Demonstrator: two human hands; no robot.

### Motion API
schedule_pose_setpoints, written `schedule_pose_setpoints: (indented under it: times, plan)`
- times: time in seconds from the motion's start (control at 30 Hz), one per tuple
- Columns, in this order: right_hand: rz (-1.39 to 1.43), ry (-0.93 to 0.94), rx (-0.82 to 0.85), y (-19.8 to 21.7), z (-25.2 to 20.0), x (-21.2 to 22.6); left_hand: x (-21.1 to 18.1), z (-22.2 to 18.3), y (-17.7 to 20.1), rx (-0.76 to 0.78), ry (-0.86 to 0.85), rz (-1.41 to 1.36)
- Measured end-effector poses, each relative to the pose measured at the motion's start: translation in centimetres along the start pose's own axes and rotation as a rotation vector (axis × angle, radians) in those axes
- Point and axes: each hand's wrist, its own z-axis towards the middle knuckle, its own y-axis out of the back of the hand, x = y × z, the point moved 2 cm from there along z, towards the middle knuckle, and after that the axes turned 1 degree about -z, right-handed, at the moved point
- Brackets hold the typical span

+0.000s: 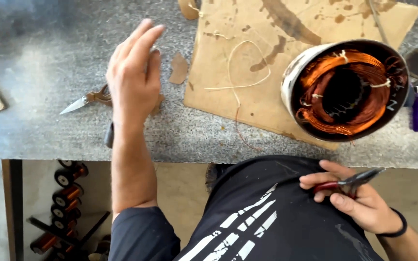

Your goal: Repairing a motor stator by manipulating copper windings and insulation with pliers

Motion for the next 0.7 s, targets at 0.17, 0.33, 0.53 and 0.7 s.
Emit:
schedule_pose_setpoints:
  times: [0.17,0.33,0.53,0.7]
  plan:
    - [-0.480,0.167,-0.213,-0.9,1.2,5.1,-6.5,1.9,0.3,-0.049,-0.285,-0.185]
    - [-1.272,0.306,-0.299,1.9,-0.1,11.5,-14.6,2.4,-0.4,-0.043,-0.671,-0.252]
    - [-1.890,0.468,-0.326,-1.1,1.4,16.7,-19.9,3.4,-2.7,0.225,-0.724,-0.097]
    - [-2.535,0.262,-0.362,-3.3,2.2,18.8,-21.0,3.6,-3.5,0.131,-0.778,-0.049]
